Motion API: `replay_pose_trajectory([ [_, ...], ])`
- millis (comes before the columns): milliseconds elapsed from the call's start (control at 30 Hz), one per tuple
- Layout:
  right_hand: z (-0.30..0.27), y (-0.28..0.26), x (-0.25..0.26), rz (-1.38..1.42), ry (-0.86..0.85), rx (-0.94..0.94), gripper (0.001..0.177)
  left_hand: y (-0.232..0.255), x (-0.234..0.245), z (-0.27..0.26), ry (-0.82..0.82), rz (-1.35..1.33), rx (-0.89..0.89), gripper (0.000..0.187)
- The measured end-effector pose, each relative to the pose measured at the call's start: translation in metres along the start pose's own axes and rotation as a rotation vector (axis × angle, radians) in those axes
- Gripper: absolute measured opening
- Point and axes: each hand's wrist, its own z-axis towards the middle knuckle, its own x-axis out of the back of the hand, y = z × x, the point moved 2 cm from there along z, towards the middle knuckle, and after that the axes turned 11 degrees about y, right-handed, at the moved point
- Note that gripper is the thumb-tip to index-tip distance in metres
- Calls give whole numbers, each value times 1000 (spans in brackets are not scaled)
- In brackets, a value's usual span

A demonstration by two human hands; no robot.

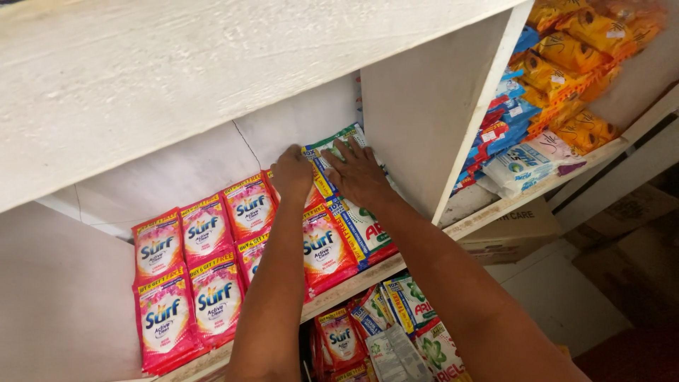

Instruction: The person sits on the floor and arranges packets of laundry detergent, including Surf and Ariel, onto a shelf. They pick up packets from a large yellow sack on their lap and place them neatly in rows on the shelf.

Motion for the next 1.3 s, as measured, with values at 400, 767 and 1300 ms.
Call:
replay_pose_trajectory([
  [400, 2, 5, -8, 6, 7, 18, 57, 12, 8, 14, -37, 40, 197, 21],
  [767, 2, 0, 4, 13, -53, -19, 57, 13, 9, 1, 207, 107, -18, 15],
  [1300, 0, 10, -1, -15, 83, -9, 62, 3, 7, -74, -107, 342, -505, 52],
])
